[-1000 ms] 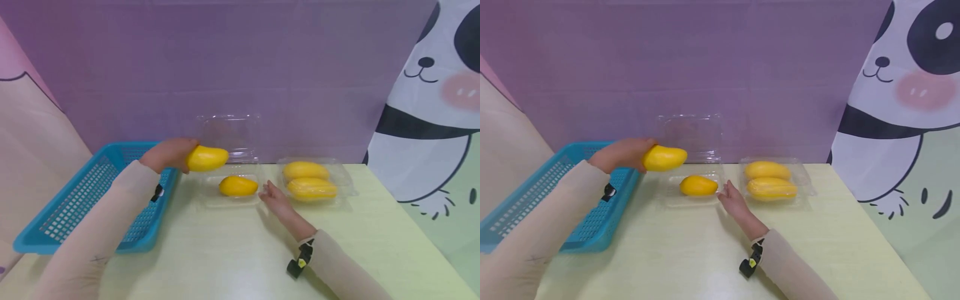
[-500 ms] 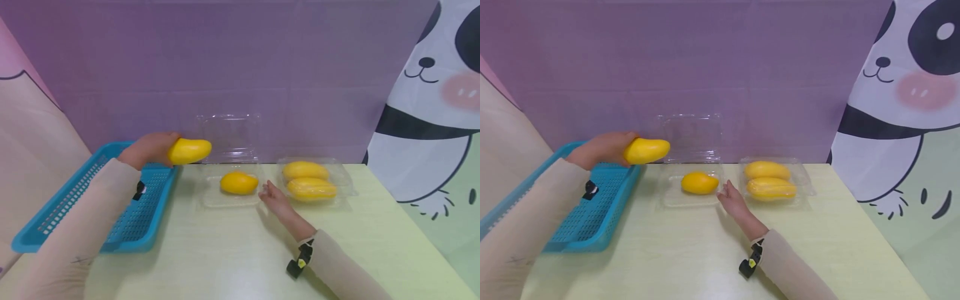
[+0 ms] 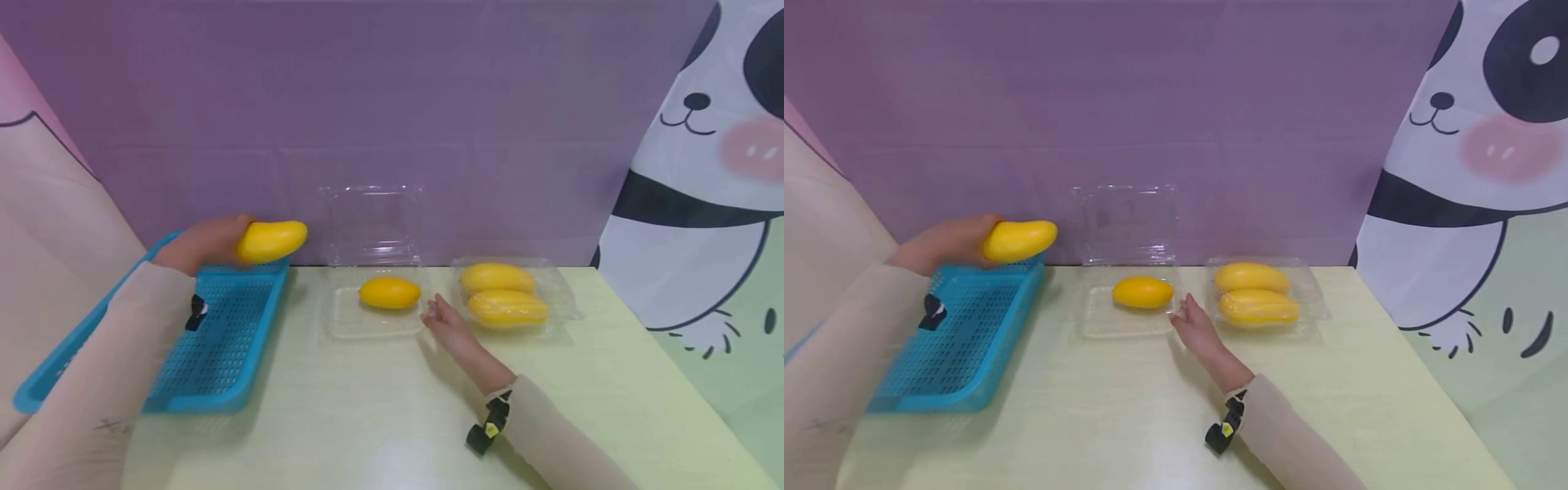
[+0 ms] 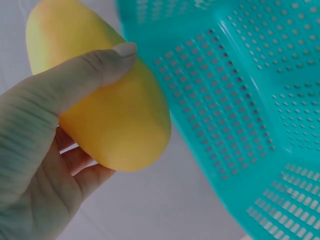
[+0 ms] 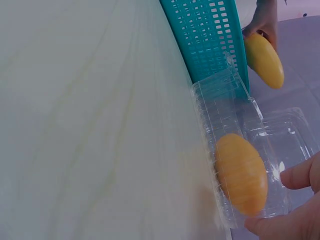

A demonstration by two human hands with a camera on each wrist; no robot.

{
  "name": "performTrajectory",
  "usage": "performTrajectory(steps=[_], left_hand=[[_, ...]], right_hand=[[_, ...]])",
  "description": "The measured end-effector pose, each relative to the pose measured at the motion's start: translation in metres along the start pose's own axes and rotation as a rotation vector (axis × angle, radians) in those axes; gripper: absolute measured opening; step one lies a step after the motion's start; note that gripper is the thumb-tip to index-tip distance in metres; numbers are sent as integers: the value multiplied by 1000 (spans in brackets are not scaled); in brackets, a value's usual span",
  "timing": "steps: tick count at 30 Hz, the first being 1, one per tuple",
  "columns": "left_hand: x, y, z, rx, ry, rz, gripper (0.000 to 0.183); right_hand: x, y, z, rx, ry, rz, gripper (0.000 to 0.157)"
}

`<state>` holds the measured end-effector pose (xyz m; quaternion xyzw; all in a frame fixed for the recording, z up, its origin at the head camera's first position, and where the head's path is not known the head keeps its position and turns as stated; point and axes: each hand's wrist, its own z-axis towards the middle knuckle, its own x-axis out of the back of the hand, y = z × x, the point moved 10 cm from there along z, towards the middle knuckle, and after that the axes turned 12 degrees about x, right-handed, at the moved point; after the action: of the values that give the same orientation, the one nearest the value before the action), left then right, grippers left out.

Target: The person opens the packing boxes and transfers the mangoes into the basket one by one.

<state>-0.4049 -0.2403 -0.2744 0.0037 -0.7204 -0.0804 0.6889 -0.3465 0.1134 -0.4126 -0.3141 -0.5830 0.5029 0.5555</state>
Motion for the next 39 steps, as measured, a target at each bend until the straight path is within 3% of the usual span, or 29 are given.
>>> performTrajectory(steps=[9,19,27,39], left_hand=[[-3,-33,-7,21,3,62,72],[-10,-54,-10,28,-20,65,75],[-28,-64,-9,36,-53,58,65],[-45,-66,2,56,-67,90,58]], right_hand=[[-2,1,-2,-16,4,-5,68],[-4,0,-3,-18,1,12,68],[-3,-3,-5,-26,2,-2,67],[-3,-5,-4,-28,8,-2,67]])
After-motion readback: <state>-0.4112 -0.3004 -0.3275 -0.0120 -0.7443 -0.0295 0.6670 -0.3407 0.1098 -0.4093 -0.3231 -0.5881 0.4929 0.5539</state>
